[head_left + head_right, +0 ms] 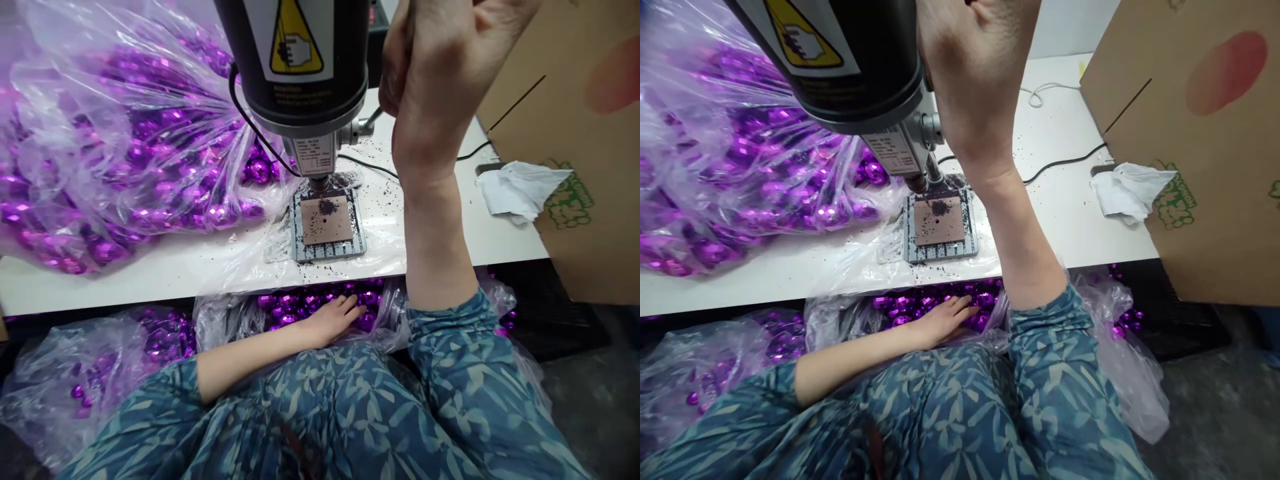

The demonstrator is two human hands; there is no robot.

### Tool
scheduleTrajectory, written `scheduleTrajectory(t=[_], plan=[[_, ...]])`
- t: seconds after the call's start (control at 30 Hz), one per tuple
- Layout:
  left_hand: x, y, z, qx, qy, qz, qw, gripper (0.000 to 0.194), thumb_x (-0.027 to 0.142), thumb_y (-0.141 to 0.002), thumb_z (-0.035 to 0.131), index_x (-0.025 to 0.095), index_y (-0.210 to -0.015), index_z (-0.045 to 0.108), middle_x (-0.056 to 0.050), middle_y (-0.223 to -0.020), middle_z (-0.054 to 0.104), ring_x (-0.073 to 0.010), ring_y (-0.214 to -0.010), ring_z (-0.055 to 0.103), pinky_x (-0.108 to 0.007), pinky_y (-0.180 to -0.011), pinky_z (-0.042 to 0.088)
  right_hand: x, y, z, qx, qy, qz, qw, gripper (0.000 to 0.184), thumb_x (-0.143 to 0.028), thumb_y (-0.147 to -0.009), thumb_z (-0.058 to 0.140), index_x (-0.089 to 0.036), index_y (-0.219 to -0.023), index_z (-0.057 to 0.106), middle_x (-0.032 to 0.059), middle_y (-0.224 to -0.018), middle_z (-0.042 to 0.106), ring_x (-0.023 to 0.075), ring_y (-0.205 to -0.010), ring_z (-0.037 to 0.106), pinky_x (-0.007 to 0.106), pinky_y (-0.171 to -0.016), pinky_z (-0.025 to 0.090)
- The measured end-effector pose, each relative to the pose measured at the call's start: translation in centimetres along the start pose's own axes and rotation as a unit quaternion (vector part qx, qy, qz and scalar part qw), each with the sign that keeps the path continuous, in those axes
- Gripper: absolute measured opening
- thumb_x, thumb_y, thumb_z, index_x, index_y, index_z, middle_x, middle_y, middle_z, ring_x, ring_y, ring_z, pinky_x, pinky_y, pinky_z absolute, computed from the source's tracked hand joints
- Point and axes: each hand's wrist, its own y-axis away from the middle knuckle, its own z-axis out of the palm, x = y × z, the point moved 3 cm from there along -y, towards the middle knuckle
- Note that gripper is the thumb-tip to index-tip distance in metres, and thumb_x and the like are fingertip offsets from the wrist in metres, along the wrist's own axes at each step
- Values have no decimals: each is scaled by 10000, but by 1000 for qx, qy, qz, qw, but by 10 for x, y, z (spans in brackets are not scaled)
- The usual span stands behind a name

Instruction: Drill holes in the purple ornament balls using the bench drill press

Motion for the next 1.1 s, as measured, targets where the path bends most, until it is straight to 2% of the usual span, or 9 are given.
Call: scheduleTrajectory(t=[0.13,0.23,0.37,0.5,0.57,0.63,0.83,0.97,1.1], plan=[[-1,-5,33,-94,-49,-29,994,606,372,-902,704,148,-1441,546,-246,-1453,597,-395,-1299,627,-502,-1056,528,2,1,-1,-5,-109,-64,992,494,-63,-957,366,-250,-527,211,-85,-386,235,26,-355,234,248,-472,241],[3,-8,16,-81,-73,42,993,644,445,-906,694,118,-1441,547,-268,-1392,632,-415,-1257,642,-529,-1030,544,6,3,-4,-14,-155,-108,982,480,-173,-919,532,-254,-525,271,-87,-393,259,60,-341,248,296,-449,210],[-24,-12,-70,109,23,83,990,223,321,-970,561,257,-1147,680,-81,-1013,753,-239,-956,720,-411,-846,606,7,3,-8,-17,-181,-118,976,528,-567,-739,669,-225,-483,358,-66,-385,340,53,-342,281,311,-403,162],[-101,-18,-189,402,-41,-109,908,179,118,-900,505,237,-895,639,-54,-858,699,-217,-803,667,-403,-740,576,4,5,-9,-10,-196,-113,974,597,-682,-716,641,-206,-465,383,-57,-372,341,42,-329,277,311,-384,152],[-140,-30,-232,406,-112,-192,886,231,29,-818,512,209,-891,639,-116,-984,714,-279,-924,670,-482,-860,556,4,5,-9,-1,-196,-122,973,621,-718,-727,608,-213,-462,363,-57,-365,330,41,-320,279,308,-370,160],[-172,-46,-256,339,-165,-239,895,278,-19,-749,534,179,-906,649,-189,-1163,698,-367,-1128,633,-572,-999,490,6,5,-9,0,-181,-124,975,611,-679,-738,634,-222,-463,336,-63,-361,317,44,-314,284,304,-356,167],[-208,-72,-277,251,-189,-247,917,344,35,-706,647,149,-1030,639,-209,-1305,634,-389,-1341,514,-567,-1146,388,7,4,-9,-4,-157,-125,980,607,-647,-738,659,-222,-470,317,-67,-359,328,48,-311,285,299,-359,190],[-182,-47,-281,327,-136,-255,900,387,133,-688,787,163,-1029,608,-170,-1148,670,-375,-1181,615,-566,-1070,472,6,7,-9,1,-167,-118,979,643,-766,-737,552,-216,-469,355,-59,-372,332,41,-337,292,295,-383,208],[-140,-7,-260,403,139,-249,869,457,375,-779,837,192,-1074,539,-88,-958,694,-245,-848,709,-457,-814,613,4,7,-9,6,-185,-133,974,587,-652,-755,642,-204,-471,392,-65,-379,345,41,-336,269,303,-389,184]])
